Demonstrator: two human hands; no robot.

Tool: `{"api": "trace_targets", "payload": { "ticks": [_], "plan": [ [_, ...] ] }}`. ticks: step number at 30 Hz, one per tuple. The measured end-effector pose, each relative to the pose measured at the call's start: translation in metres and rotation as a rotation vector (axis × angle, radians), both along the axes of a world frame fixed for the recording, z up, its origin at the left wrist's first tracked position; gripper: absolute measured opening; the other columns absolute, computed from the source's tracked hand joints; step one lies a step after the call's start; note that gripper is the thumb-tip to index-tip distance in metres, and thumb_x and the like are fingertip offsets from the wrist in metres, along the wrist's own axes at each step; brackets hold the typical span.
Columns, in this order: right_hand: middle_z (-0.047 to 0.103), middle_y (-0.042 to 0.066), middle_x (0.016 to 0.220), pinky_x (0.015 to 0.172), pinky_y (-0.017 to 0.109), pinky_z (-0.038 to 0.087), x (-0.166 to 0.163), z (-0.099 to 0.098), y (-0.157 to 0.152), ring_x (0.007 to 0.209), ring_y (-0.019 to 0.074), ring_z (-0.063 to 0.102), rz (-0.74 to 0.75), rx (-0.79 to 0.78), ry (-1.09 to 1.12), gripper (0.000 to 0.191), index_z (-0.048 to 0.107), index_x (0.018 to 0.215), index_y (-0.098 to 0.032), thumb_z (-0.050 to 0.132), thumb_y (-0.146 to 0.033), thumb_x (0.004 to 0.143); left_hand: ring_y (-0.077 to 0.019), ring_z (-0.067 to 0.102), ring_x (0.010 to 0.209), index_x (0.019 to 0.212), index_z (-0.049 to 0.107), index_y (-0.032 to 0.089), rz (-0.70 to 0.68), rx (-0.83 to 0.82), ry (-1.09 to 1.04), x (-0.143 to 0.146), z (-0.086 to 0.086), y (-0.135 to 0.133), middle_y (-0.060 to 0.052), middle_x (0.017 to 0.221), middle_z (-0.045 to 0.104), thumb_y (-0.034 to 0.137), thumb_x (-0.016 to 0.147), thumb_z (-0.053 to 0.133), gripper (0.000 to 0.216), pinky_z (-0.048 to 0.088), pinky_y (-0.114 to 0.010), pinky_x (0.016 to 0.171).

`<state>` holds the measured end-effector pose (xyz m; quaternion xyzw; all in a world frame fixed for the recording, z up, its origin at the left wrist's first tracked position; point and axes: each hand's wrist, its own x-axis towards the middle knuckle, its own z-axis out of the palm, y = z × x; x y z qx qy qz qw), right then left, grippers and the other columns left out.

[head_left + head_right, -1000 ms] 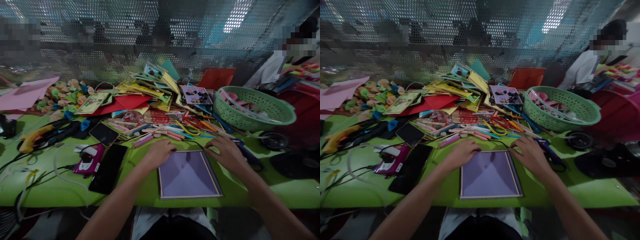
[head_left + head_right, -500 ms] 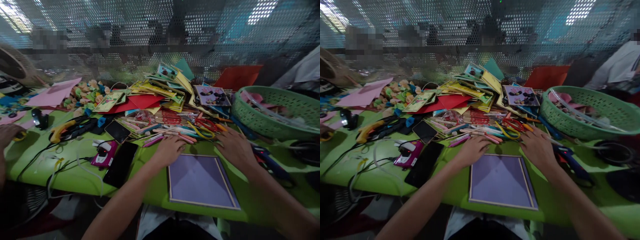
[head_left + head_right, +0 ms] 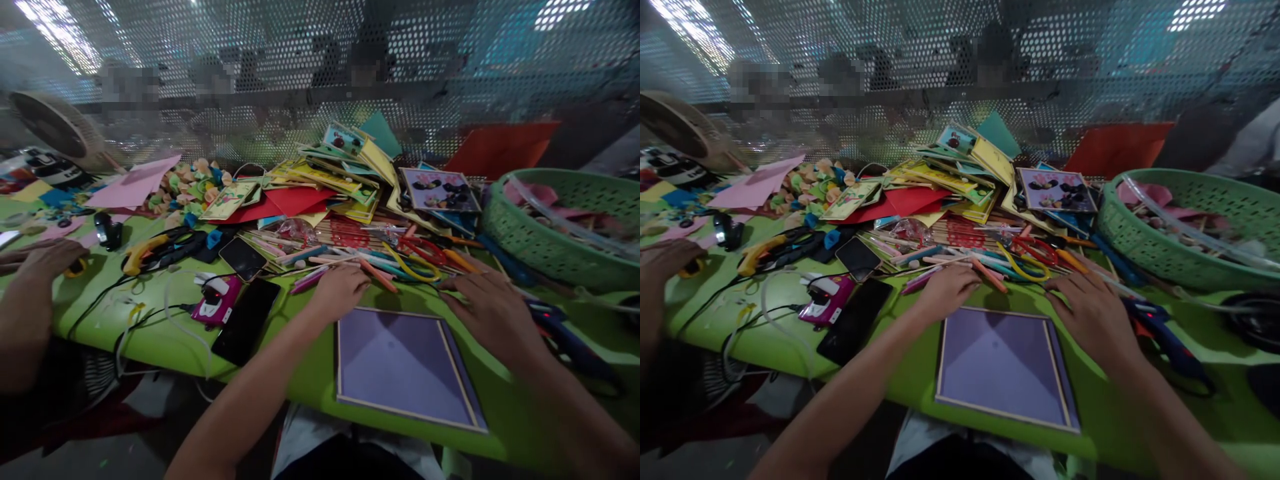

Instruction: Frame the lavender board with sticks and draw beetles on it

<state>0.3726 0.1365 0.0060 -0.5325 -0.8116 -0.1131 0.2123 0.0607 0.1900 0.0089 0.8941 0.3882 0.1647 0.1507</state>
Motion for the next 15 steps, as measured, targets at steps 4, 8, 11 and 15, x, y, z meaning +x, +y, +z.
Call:
{"api": "trace_targets", "payload": {
  "ticks": [4,8,11,15],
  "plan": [
    [0.081,0.012,0.106,0.099,0.052,0.051,-0.008,0.0,0.004,0.113,0.0367,0.072,0.018,0.002,-0.01,0.028,0.076,0.102,-0.024,0.05,-0.035,0.104,-0.023,0.07,0.118,0.105,0.079,0.017,0.025,-0.013,-0.017,-0.005,0.005,0.002,-0.008,0.117,0.08,0.019,0.104,0.053,0.025,0.05,-0.039,0.111],
    [0.079,0.012,0.109,0.098,0.049,0.05,-0.026,0.008,0.015,0.102,0.0329,0.07,0.043,-0.016,-0.127,0.029,0.078,0.113,-0.022,0.053,-0.032,0.102,-0.0247,0.069,0.117,0.103,0.078,0.017,0.028,-0.016,0.017,-0.009,0.006,0.001,-0.009,0.113,0.079,0.024,0.101,0.061,0.018,0.051,-0.039,0.108],
    [0.077,0.013,0.109,0.093,0.047,0.049,-0.047,0.017,0.027,0.103,0.0319,0.067,0.048,-0.039,-0.201,0.029,0.078,0.118,-0.021,0.054,-0.029,0.102,-0.0263,0.069,0.114,0.104,0.077,0.017,0.007,-0.026,0.074,-0.012,0.006,-0.003,-0.01,0.11,0.078,0.029,0.098,0.067,0.017,0.053,-0.04,0.103],
    [0.075,0.014,0.106,0.089,0.046,0.049,-0.07,0.02,0.041,0.102,0.0331,0.065,-0.007,-0.033,-0.294,0.02,0.079,0.101,-0.02,0.06,-0.027,0.097,-0.0268,0.068,0.115,0.11,0.074,0.019,-0.031,-0.041,0.109,-0.012,0.005,-0.01,-0.01,0.114,0.076,0.036,0.095,0.071,0.023,0.054,-0.038,0.097]
  ]
}}
